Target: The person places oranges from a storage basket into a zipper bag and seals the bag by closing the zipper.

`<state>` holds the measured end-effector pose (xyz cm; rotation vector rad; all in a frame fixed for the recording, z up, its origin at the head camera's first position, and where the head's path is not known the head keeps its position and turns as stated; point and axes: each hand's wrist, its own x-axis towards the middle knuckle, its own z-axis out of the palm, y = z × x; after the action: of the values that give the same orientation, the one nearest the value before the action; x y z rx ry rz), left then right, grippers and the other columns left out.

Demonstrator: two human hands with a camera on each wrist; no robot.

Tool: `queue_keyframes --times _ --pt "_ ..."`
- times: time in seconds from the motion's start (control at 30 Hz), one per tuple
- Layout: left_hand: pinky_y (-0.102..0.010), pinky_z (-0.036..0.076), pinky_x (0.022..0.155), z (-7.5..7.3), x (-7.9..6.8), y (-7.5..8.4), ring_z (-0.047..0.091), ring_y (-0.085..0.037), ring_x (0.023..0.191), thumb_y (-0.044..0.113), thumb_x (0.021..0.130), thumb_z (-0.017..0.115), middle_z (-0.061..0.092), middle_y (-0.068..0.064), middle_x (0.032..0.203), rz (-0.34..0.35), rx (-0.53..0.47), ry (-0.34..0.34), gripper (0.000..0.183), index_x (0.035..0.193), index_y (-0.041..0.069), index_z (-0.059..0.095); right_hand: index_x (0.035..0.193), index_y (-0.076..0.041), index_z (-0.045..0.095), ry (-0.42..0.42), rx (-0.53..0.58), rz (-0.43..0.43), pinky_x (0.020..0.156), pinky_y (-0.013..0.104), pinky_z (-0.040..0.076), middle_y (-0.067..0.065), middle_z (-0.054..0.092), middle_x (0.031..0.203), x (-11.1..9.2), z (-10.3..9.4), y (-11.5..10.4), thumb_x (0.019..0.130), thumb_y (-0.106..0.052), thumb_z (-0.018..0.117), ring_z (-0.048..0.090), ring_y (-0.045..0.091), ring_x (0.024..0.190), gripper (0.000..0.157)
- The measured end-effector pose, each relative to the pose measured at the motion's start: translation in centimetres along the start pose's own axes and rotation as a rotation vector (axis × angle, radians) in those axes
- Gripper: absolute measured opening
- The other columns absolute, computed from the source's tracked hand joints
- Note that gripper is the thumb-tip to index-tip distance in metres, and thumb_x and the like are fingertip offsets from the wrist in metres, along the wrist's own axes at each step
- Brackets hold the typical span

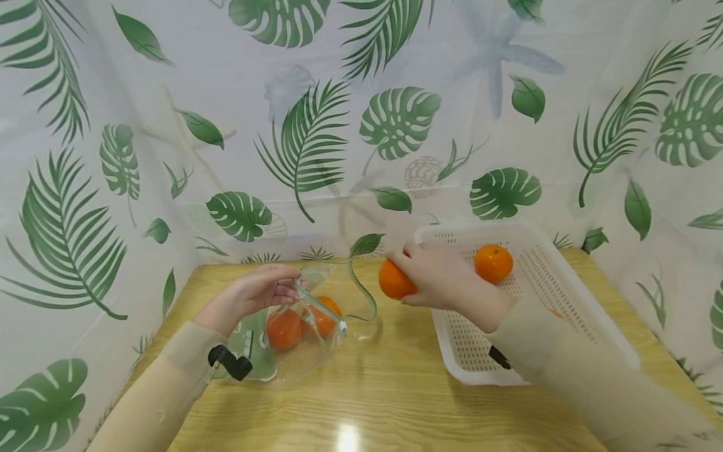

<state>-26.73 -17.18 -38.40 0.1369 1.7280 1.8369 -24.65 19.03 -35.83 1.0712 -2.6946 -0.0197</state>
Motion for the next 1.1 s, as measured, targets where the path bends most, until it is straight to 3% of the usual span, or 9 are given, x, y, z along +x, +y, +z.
queue_keyframes --times 0.23,0.47,0.8,1.1 --pt "-0.018 0.062 0.067 0.0 -0.2 0.2 0.073 -0.005 0.065 0.012 0.113 0.046 0.076 0.006 0.074 0.014 -0.003 -0.003 0.041 0.088 0.017 0.077 0.142 -0.010 0.059 0.028 0.006 -0.022 0.070 0.041 0.063 0.012 0.067 0.118 0.7 0.3 -0.9 0.077 -0.040 0.096 0.069 0.027 0.088 0.080" --pt "-0.018 0.062 0.067 -0.2 -0.4 0.1 0.073 -0.005 0.066 0.011 0.113 0.045 0.076 0.006 0.075 0.024 0.002 -0.010 0.042 0.087 0.017 0.077 0.143 -0.007 0.058 0.069 0.079 -0.037 0.076 0.043 0.065 0.012 0.067 0.118 1.4 1.1 -2.3 0.079 -0.039 0.095 0.071 0.027 0.089 0.081" --pt "-0.018 0.062 0.067 -0.3 -0.3 0.1 0.073 -0.004 0.066 0.012 0.114 0.044 0.077 0.006 0.075 0.025 0.008 -0.005 0.042 0.089 0.018 0.077 0.143 -0.002 0.051 0.081 0.185 -0.034 0.092 0.046 0.064 0.015 0.069 0.125 2.7 1.3 -4.5 0.082 -0.038 0.092 0.072 0.030 0.106 0.082" --pt "-0.018 0.062 0.069 -0.7 -0.3 0.0 0.074 -0.005 0.068 0.011 0.113 0.044 0.077 0.006 0.077 0.027 0.022 0.006 0.041 0.090 0.017 0.077 0.140 0.001 0.053 0.104 0.213 -0.050 0.097 0.046 0.062 0.016 0.070 0.127 4.0 1.2 -5.8 0.081 -0.035 0.094 0.071 0.031 0.110 0.080"
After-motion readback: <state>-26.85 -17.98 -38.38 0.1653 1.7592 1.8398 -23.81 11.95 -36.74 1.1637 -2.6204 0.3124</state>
